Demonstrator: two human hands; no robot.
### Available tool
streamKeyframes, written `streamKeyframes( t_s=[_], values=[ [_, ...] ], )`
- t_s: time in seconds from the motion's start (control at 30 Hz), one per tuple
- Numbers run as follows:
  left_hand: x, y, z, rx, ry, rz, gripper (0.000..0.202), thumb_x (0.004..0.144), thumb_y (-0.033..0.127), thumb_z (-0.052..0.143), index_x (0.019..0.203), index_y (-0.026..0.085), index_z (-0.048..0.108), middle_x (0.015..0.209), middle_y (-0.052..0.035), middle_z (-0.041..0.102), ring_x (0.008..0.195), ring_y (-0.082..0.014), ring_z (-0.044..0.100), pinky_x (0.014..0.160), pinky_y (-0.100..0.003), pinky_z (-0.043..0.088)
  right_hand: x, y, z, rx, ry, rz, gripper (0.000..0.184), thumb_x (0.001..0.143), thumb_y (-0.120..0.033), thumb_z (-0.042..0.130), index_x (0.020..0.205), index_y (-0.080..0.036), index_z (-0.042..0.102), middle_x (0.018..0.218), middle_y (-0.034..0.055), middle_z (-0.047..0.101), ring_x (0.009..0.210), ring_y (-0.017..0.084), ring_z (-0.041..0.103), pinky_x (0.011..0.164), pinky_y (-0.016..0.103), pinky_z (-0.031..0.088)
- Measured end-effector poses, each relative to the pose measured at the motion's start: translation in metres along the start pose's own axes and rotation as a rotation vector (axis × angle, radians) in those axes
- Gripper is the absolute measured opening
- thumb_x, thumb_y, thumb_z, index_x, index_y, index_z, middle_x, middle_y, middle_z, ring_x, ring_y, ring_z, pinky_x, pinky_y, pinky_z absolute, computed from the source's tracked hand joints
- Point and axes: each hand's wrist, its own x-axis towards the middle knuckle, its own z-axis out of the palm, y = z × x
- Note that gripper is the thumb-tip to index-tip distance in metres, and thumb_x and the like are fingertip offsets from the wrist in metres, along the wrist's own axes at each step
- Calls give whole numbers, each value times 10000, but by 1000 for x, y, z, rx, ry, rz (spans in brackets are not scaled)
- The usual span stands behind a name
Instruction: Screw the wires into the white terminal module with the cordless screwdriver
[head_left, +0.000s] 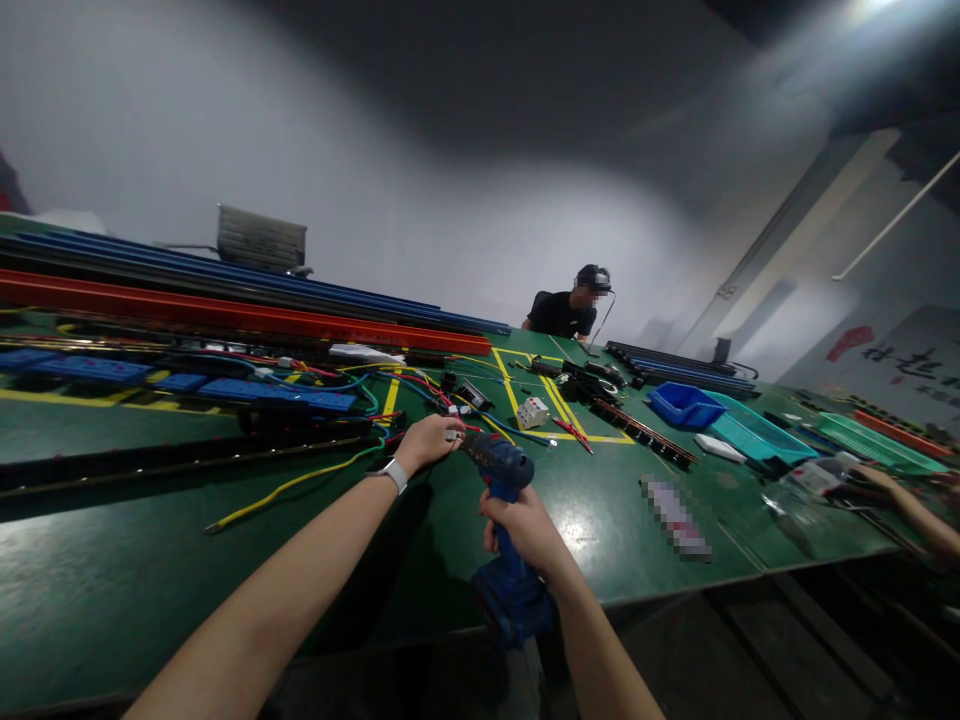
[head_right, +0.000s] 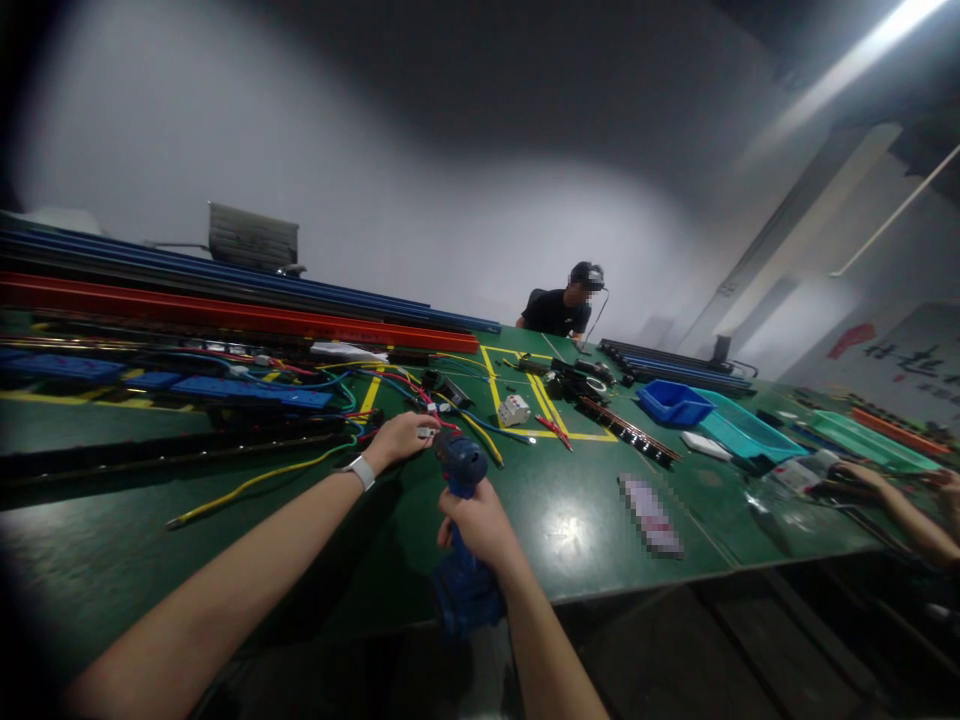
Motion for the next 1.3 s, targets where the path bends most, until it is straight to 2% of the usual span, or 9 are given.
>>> streamKeyframes(
  t_s=[0.1, 0.2, 0.27, 0.33, 0.43, 0.57, 0.83, 1.03, 1.3],
  values=[
    [-1, 0, -1, -4, 0, 11, 318, 805, 415, 653, 1100, 345, 748, 1089, -26, 753, 991, -219, 689, 817, -277, 505, 0, 1, 1, -4, -6, 4, 202, 715, -277, 612, 882, -175, 563, 575, -31, 613, 400, 126, 561, 446, 237, 414],
    [-1, 1, -1, -14, -5, 13, 329, 799, 410, 662, 1108, 336, 748, 1103, -25, 751, 992, -218, 687, 813, -273, 505, -1, 1, 2, 4, 2, -12, 270, 715, -278, 632, 953, -160, 582, 891, 50, 712, 456, 126, 627, 436, 236, 426],
    [-1, 0, -1, -19, -2, 15, 335, 795, 396, 666, 1114, 338, 746, 1108, -18, 750, 992, -218, 686, 810, -272, 505, -2, 1, 2, 27, 6, -4, 354, 721, -298, 661, 1035, -160, 571, 1083, 96, 700, 497, 139, 668, 435, 238, 437],
    [0, -1, 0, -24, -5, 21, 339, 792, 389, 669, 1119, 343, 744, 1103, -11, 752, 992, -216, 686, 809, -270, 504, -4, -1, 2, 59, -3, 22, 428, 736, -341, 690, 1098, -165, 541, 1149, 120, 688, 519, 156, 692, 434, 238, 444],
    [1, -3, 2, -26, -5, 20, 344, 792, 406, 673, 1123, 339, 743, 1090, -16, 754, 989, -214, 685, 815, -268, 501, -6, -5, 0, 102, -62, 65, 477, 761, -405, 705, 1129, -179, 503, 1122, 119, 705, 518, 167, 700, 422, 230, 436],
    [2, -5, 4, -18, 11, 19, 344, 801, 430, 664, 1121, 331, 742, 1076, -26, 754, 971, -209, 687, 822, -266, 496, -7, -8, -1, 89, -137, 94, 424, 791, -423, 670, 1094, -177, 502, 994, 93, 733, 478, 165, 683, 407, 224, 420],
    [1, -3, 2, 5, 37, 56, 311, 807, 413, 651, 1088, 325, 752, 1033, -29, 764, 948, -221, 695, 761, -272, 487, 1, 2, -2, -4, -94, 9, 222, 734, -309, 614, 902, -177, 553, 675, -24, 641, 364, 130, 582, 368, 223, 358],
    [2, -3, 1, -59, 27, 81, 319, 784, 355, 675, 1085, 284, 753, 995, -38, 775, 901, -212, 706, 754, -265, 480, -1, 3, -2, -6, -105, -8, 233, 732, -324, 599, 913, -191, 541, 691, -36, 623, 365, 127, 576, 363, 221, 351],
    [3, -4, 1, -72, 33, 80, 305, 792, 384, 675, 1061, 269, 761, 998, -48, 773, 890, -212, 707, 757, -261, 488, -12, -2, 1, -7, -66, -26, 226, 753, -311, 591, 939, -204, 519, 719, -55, 604, 366, 99, 569, 365, 200, 355]
  ],
)
